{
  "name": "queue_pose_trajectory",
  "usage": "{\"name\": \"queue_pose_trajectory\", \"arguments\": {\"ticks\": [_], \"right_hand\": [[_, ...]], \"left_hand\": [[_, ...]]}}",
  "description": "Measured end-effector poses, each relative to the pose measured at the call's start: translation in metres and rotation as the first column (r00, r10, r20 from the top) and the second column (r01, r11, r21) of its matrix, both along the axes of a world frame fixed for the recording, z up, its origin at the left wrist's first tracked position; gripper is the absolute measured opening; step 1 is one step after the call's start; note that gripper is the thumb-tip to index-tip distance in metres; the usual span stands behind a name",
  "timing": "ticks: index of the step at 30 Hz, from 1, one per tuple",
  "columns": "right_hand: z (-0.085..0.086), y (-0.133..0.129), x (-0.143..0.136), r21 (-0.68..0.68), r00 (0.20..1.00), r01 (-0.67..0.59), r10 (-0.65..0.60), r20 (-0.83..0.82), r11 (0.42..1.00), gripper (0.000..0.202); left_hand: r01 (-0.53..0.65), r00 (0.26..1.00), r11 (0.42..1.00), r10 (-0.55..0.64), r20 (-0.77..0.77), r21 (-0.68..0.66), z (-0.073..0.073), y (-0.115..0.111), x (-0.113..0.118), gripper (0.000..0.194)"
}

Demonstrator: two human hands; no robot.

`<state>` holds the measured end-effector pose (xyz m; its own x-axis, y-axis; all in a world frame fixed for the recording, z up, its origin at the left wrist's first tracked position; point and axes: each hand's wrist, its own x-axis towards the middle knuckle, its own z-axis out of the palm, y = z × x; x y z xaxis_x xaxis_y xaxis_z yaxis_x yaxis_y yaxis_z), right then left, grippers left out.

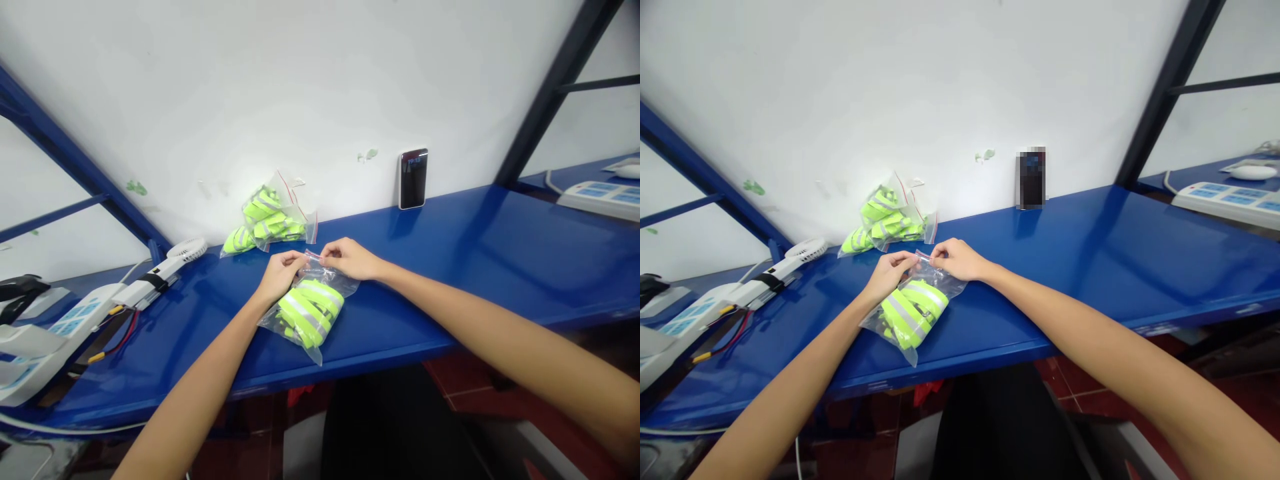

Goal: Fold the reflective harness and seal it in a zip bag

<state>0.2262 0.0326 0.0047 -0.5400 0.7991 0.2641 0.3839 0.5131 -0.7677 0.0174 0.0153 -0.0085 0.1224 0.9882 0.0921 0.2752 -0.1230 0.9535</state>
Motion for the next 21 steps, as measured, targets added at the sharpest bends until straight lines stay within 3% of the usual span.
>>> {"name": "queue_pose_trajectory", "arguments": {"ticks": [11,21], "right_hand": [[-0.0011,0.0026,0.0015,-0.088,0.997,-0.030,0.024,-0.074,0.996,0.025],[-0.0015,-0.0014,-0.0003,0.020,0.999,-0.023,0.024,-0.043,1.000,0.020]], "left_hand": [[0.037,0.998,0.999,-0.037,0.053,-0.005,-0.0012,0.0016,-0.0014,0.032],[0.051,0.998,0.986,-0.044,-0.047,0.160,-0.0005,0.0008,-0.0005,0.028]]}}
